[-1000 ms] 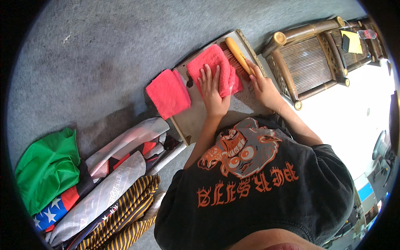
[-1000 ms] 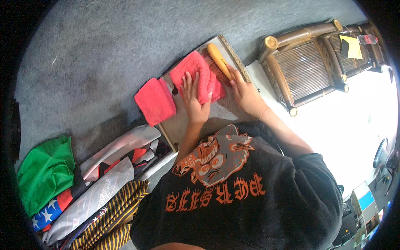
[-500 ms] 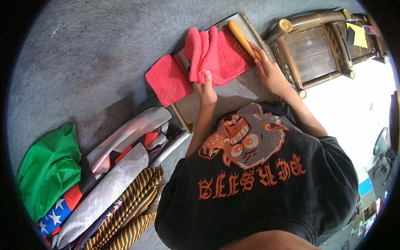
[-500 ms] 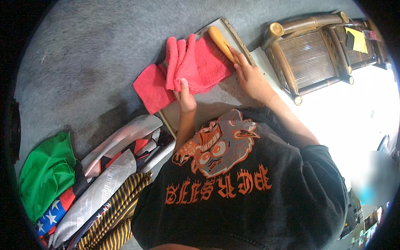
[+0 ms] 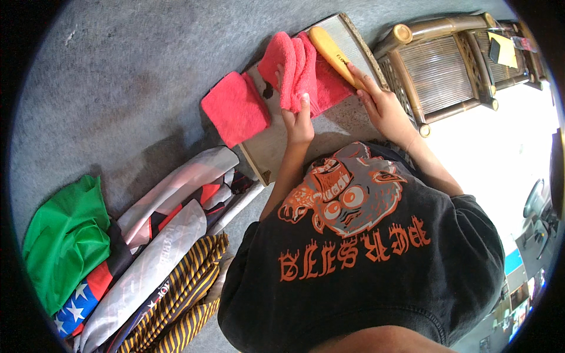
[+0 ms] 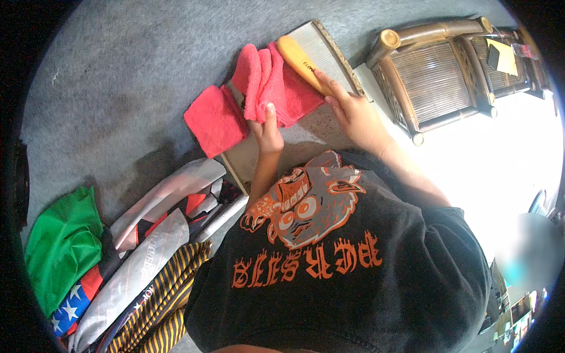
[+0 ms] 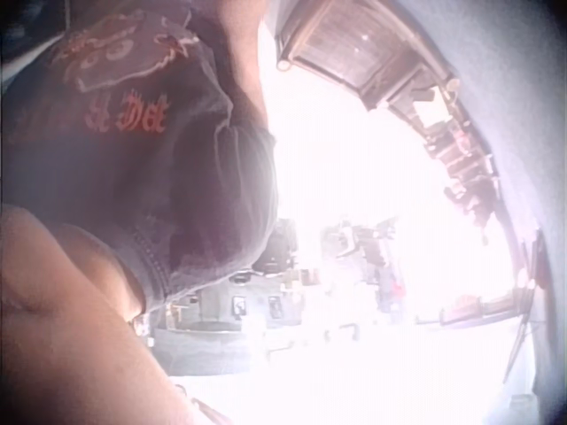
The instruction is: The person brushes a pink towel with a wooden brush and folds it, then repeats the process for another pink towel, stacking them together.
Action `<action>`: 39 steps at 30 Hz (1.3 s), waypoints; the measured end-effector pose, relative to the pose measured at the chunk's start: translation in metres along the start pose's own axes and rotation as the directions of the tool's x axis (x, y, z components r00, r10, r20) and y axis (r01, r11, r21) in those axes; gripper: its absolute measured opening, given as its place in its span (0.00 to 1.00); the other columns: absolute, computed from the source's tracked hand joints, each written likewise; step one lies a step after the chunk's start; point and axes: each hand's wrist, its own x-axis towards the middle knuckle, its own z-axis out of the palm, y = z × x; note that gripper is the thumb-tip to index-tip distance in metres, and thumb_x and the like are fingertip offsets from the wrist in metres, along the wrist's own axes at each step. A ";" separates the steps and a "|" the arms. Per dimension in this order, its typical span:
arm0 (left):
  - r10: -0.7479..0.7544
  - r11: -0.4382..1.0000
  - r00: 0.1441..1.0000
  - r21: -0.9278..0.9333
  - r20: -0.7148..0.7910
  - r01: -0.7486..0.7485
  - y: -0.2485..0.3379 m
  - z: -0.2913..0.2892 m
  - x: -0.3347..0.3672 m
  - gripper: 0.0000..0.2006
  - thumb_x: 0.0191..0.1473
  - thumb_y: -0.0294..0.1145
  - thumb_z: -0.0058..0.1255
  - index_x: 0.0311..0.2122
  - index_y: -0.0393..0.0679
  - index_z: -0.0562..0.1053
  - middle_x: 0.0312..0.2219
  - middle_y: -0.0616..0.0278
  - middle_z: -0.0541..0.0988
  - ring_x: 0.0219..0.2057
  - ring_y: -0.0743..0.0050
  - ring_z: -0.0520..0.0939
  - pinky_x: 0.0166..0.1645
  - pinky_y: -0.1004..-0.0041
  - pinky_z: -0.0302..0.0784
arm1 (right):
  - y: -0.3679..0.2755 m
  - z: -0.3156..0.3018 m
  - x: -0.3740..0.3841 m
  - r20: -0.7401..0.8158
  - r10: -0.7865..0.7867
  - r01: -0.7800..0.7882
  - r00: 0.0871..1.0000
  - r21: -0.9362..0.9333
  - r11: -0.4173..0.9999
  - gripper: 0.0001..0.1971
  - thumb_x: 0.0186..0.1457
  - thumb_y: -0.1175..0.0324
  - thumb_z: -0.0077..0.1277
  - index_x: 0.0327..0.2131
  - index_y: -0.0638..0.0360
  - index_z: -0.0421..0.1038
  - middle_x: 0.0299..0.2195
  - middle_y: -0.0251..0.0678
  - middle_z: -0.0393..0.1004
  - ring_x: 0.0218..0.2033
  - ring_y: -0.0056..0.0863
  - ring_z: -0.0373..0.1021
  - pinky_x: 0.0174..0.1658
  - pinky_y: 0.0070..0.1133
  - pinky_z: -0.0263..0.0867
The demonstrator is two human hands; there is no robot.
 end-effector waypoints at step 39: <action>0.109 0.760 0.977 0.618 0.185 -0.202 0.014 0.011 0.018 0.28 0.49 0.43 0.53 0.54 0.41 0.66 0.59 0.42 0.58 0.60 0.38 0.56 0.62 0.48 0.49 | 0.001 -0.016 0.011 -0.123 -0.028 0.010 0.992 -0.146 0.989 0.24 0.59 0.65 0.44 0.58 0.33 0.59 0.24 0.52 0.72 0.26 0.46 0.73 0.30 0.35 0.68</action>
